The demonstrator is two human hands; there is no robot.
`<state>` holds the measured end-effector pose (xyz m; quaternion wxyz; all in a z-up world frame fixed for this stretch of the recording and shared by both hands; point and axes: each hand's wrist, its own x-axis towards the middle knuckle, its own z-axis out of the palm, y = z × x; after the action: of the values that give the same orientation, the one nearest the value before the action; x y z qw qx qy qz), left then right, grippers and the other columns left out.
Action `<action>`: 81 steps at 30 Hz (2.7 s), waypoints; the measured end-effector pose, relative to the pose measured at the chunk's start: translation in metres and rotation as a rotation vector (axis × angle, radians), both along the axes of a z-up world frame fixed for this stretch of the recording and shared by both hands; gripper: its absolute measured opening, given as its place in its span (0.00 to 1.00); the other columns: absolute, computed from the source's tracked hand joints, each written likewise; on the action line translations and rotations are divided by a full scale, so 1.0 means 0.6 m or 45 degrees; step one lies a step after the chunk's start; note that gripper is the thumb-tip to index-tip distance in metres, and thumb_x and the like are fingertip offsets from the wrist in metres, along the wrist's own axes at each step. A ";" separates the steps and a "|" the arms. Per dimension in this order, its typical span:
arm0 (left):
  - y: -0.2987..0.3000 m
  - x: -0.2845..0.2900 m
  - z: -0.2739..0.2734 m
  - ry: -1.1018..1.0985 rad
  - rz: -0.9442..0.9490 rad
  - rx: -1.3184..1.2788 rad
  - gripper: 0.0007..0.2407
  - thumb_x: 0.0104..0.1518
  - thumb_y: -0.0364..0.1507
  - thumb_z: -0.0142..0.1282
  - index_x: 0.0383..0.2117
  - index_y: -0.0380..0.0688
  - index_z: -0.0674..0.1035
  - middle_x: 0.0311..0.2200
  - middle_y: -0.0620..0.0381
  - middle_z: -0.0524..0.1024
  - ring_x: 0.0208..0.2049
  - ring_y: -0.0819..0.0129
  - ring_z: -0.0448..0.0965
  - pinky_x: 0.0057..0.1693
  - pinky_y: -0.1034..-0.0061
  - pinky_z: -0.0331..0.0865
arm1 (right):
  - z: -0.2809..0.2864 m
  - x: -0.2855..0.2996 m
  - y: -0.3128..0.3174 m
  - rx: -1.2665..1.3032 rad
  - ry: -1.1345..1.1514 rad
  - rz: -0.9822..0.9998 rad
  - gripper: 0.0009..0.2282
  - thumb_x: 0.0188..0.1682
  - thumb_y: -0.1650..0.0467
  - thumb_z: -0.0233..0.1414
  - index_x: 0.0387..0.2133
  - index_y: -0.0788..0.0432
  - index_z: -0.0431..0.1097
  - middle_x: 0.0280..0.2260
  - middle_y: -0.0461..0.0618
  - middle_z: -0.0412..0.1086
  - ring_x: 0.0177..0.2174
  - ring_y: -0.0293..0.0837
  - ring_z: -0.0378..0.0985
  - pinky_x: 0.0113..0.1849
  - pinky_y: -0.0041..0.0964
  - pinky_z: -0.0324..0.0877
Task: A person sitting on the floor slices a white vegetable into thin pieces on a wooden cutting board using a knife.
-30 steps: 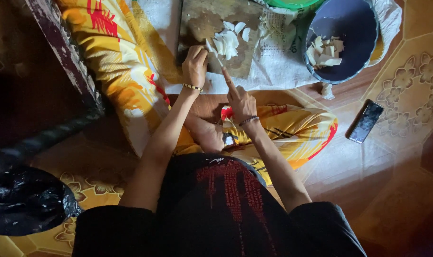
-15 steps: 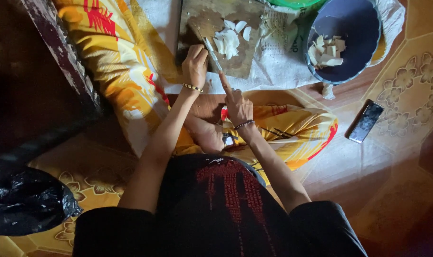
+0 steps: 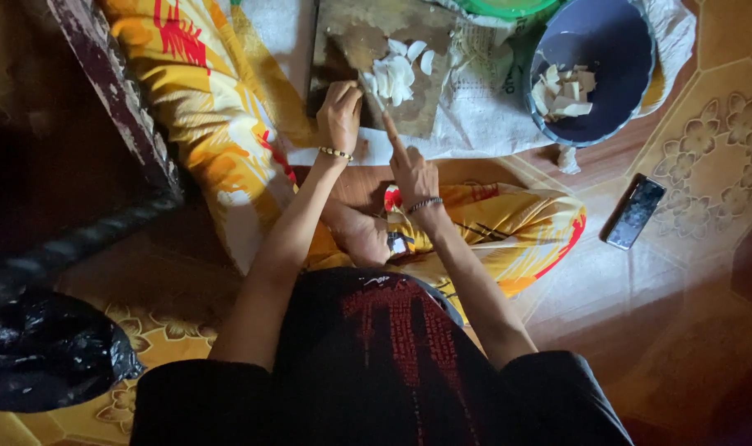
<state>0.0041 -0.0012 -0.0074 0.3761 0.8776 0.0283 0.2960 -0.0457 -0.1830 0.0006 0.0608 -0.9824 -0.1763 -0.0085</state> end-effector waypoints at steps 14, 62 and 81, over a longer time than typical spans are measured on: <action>0.001 -0.003 0.025 0.045 -0.031 0.023 0.06 0.49 0.14 0.59 0.30 0.35 0.77 0.39 0.55 0.78 0.40 0.60 0.79 0.45 0.69 0.75 | 0.009 -0.004 0.024 -0.176 0.077 0.039 0.41 0.50 0.74 0.55 0.71 0.28 0.39 0.21 0.48 0.66 0.13 0.40 0.67 0.14 0.43 0.65; 0.003 0.003 -0.010 0.124 0.066 0.181 0.07 0.50 0.21 0.64 0.24 0.48 0.76 0.33 0.66 0.76 0.40 0.67 0.80 0.37 0.74 0.80 | 0.028 0.047 0.048 -0.048 0.569 -0.111 0.32 0.57 0.64 0.39 0.67 0.13 0.30 0.27 0.56 0.72 0.29 0.65 0.82 0.38 0.60 0.78; -0.001 0.006 -0.001 0.111 0.079 0.240 0.10 0.50 0.21 0.65 0.23 0.49 0.72 0.33 0.66 0.74 0.40 0.69 0.79 0.37 0.79 0.79 | 0.079 -0.032 0.028 -0.074 0.615 -0.101 0.33 0.58 0.67 0.39 0.71 0.24 0.29 0.31 0.57 0.71 0.28 0.64 0.81 0.35 0.59 0.78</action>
<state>0.0076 -0.0017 -0.0079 0.2808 0.9198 0.0439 0.2706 -0.0652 -0.1661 0.0482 0.0724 -0.9635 -0.1181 0.2291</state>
